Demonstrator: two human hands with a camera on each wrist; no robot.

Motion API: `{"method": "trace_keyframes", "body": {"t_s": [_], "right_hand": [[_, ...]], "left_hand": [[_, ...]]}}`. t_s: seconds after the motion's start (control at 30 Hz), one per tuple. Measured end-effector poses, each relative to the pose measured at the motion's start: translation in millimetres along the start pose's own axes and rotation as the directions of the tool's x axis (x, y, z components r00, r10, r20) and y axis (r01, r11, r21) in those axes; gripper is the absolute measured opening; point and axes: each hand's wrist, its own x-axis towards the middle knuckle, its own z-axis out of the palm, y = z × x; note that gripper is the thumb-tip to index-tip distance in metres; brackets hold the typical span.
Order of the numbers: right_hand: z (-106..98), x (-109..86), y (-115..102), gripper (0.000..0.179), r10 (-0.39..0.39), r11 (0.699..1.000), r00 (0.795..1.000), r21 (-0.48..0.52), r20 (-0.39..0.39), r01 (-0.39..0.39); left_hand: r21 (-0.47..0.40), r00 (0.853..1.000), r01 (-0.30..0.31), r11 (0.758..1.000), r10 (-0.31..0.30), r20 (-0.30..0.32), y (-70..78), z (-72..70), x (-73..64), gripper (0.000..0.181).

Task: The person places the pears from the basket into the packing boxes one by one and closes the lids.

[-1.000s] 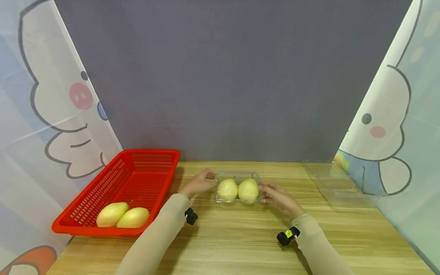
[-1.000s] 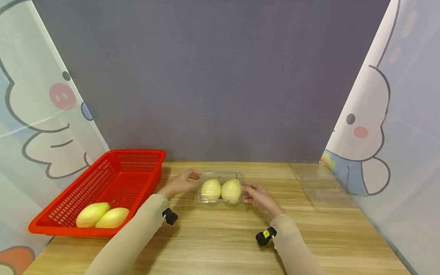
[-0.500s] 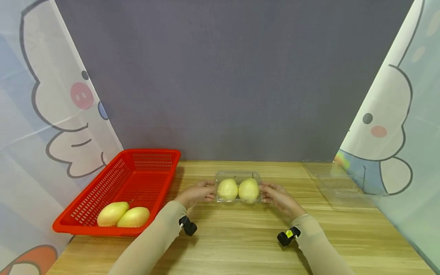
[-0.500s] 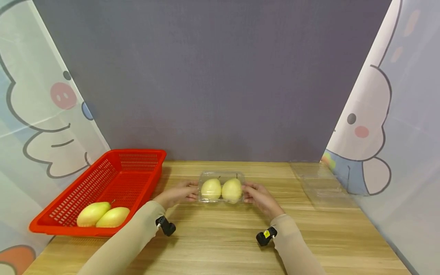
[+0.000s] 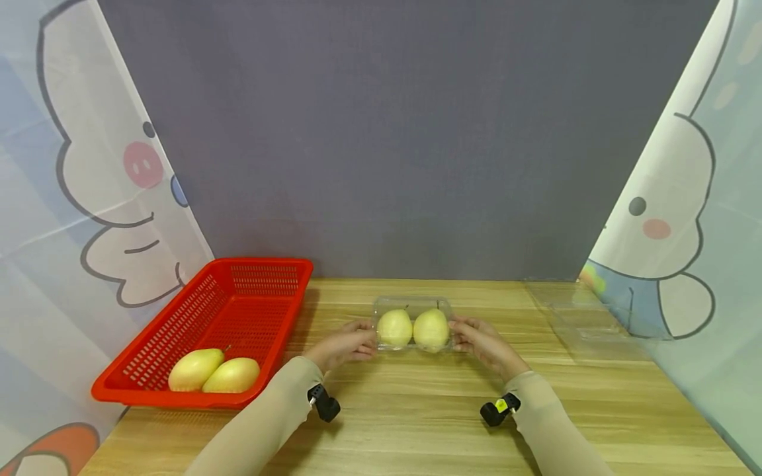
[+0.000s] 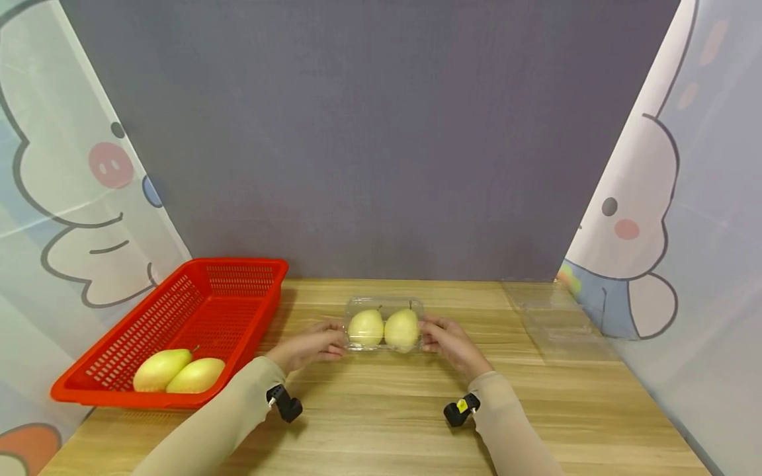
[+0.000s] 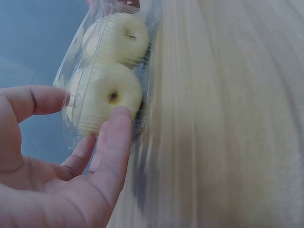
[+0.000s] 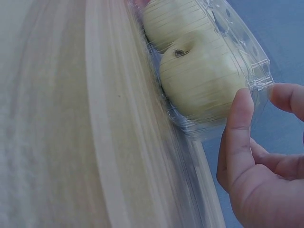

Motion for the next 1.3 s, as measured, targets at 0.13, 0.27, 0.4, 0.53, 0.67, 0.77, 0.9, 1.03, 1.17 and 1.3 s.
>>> {"method": "trace_keyframes", "body": {"t_s": [0.13, 0.27, 0.4, 0.53, 0.67, 0.77, 0.9, 1.03, 1.17, 1.3], "right_hand": [[0, 0.5, 1, 0.067, 0.001, 1.000, 1.000, -0.006, -0.003, -0.001], [0, 0.7, 2, 0.067, -0.002, 1.000, 1.000, -0.008, -0.004, 0.002], [0, -0.1, 3, 0.066, -0.002, 1.000, 1.000, 0.001, -0.004, 0.002], [0, -0.2, 3, 0.066, -0.007, 1.000, 1.000, 0.004, 0.001, 0.007], [0, 0.5, 3, 0.066, -0.009, 1.000, 1.000, 0.005, 0.001, 0.009], [0, 0.5, 4, 0.065, -0.006, 1.000, 1.000, 0.006, -0.003, 0.006], [1, -0.7, 4, 0.064, 0.003, 1.000, 1.000, 0.008, -0.007, -0.003], [0, -2.7, 4, 0.058, -0.004, 1.000, 1.000, 0.001, 0.011, 0.004], [-1, -5.3, 5, 0.045, -0.002, 1.000, 1.000, 0.000, 0.026, 0.002], [-3, -9.0, 6, 0.049, 0.021, 1.000, 0.999, -0.004, 0.046, -0.021]], "left_hand": [[-0.032, 1.000, -0.008, 0.999, 0.007, -0.003, -5.3, 0.7, 0.1, 0.052], [-0.093, 1.000, -0.020, 0.995, 0.019, -0.012, -9.2, 3.8, 0.6, 0.039], [-0.154, 1.000, -0.027, 0.988, 0.026, -0.012, -11.4, 6.5, 0.5, 0.040], [-0.182, 1.000, -0.028, 0.983, 0.027, -0.009, -12.4, 7.4, 0.1, 0.041], [-0.188, 1.000, -0.026, 0.982, 0.025, -0.011, -11.9, 7.7, -0.4, 0.038], [-0.192, 1.000, -0.024, 0.981, 0.022, -0.010, -12.3, 7.7, 0.6, 0.036], [-0.193, 1.000, -0.031, 0.981, 0.030, -0.010, -13.6, 7.5, 1.9, 0.030], [-0.193, 0.999, -0.035, 0.981, 0.034, -0.011, -14.2, 7.9, 1.4, 0.025], [-0.191, 0.999, -0.039, 0.981, 0.037, -0.012, -14.4, 8.1, 1.1, 0.024], [-0.188, 0.999, -0.040, 0.981, 0.039, -0.011, -14.9, 8.1, 1.4, 0.026]]}}
